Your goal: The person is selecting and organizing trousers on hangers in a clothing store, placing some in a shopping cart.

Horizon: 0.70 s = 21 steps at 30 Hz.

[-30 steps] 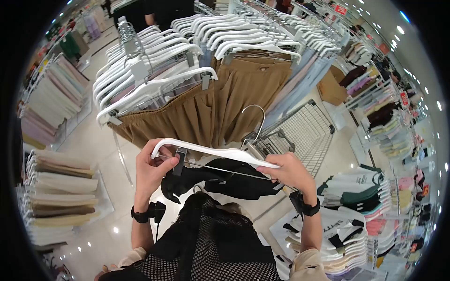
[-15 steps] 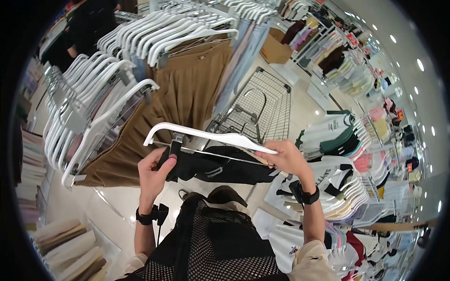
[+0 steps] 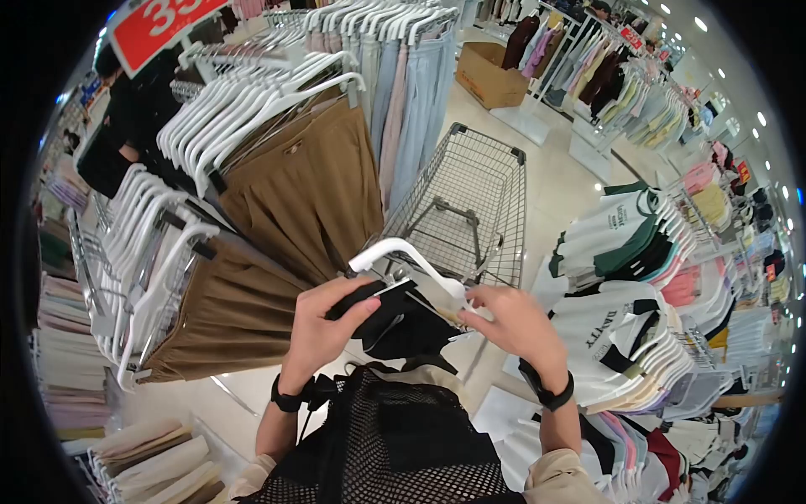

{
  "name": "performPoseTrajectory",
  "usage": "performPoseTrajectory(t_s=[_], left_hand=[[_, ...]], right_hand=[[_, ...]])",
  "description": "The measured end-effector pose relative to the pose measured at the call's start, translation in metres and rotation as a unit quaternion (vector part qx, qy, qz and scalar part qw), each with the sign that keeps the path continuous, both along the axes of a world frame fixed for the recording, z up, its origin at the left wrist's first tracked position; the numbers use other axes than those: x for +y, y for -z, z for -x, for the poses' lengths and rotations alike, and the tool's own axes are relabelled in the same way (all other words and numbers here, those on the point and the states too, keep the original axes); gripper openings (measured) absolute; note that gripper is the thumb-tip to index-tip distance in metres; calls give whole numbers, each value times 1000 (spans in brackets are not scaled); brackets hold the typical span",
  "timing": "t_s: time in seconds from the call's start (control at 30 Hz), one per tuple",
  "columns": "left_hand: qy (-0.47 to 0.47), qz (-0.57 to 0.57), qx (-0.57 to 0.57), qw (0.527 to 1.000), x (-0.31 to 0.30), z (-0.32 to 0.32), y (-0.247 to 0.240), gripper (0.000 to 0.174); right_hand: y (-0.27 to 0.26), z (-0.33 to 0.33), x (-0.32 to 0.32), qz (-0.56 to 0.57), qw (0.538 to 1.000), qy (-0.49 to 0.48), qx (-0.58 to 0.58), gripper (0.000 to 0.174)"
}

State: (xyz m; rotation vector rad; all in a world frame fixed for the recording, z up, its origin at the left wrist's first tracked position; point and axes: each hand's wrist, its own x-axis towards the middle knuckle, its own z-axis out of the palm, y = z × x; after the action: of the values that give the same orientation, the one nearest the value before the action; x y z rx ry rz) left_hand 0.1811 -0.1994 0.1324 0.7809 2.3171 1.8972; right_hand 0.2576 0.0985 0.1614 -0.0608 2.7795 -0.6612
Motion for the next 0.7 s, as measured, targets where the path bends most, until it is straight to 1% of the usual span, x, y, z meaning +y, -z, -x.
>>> performPoseTrajectory(t_s=[0.03,0.07,0.1,0.2,0.27,0.3,0.33,0.37,0.4,0.43,0.47,0.57,0.6,0.7], left_hand=[[9,9,9,1000,13,3,-1,27],[16,23,6,1000,26,5,-5,28],[19,39,8,999,38,8,-8,28],[30,78,14,996,75,17,-15,28],[27,88,15,996,95,22,-17,28],[16,92,-5,996,101,25,-18,28],[8,98,-26,995,107,27,-19,28],[2,101,-48,994,115,30,-19,28],[-7,112,-17,994,120,35,-18,28],[-15,97,-38,994,125,37,-14,29],[-17,98,-57,993,131,39,-14,30],[-33,92,-88,991,134,43,-13,30],[-39,87,-94,991,133,43,-12,31],[-72,32,-108,991,128,44,-12,28]], right_hand=[[-15,9,0,76,994,6,73,43],[-24,15,3,149,978,16,145,43],[-25,23,8,220,951,30,216,43],[1,62,30,333,914,-58,224,45],[34,77,48,460,876,-47,138,39],[47,83,51,522,847,-42,90,37],[58,84,54,552,829,-7,86,32],[66,84,59,563,821,1,90,31],[62,86,61,572,815,10,93,30],[61,90,64,581,808,17,97,30],[64,96,69,597,795,4,107,27],[69,100,84,589,802,-16,92,27],[68,99,84,626,774,-2,92,29],[66,100,97,668,739,9,85,29]])
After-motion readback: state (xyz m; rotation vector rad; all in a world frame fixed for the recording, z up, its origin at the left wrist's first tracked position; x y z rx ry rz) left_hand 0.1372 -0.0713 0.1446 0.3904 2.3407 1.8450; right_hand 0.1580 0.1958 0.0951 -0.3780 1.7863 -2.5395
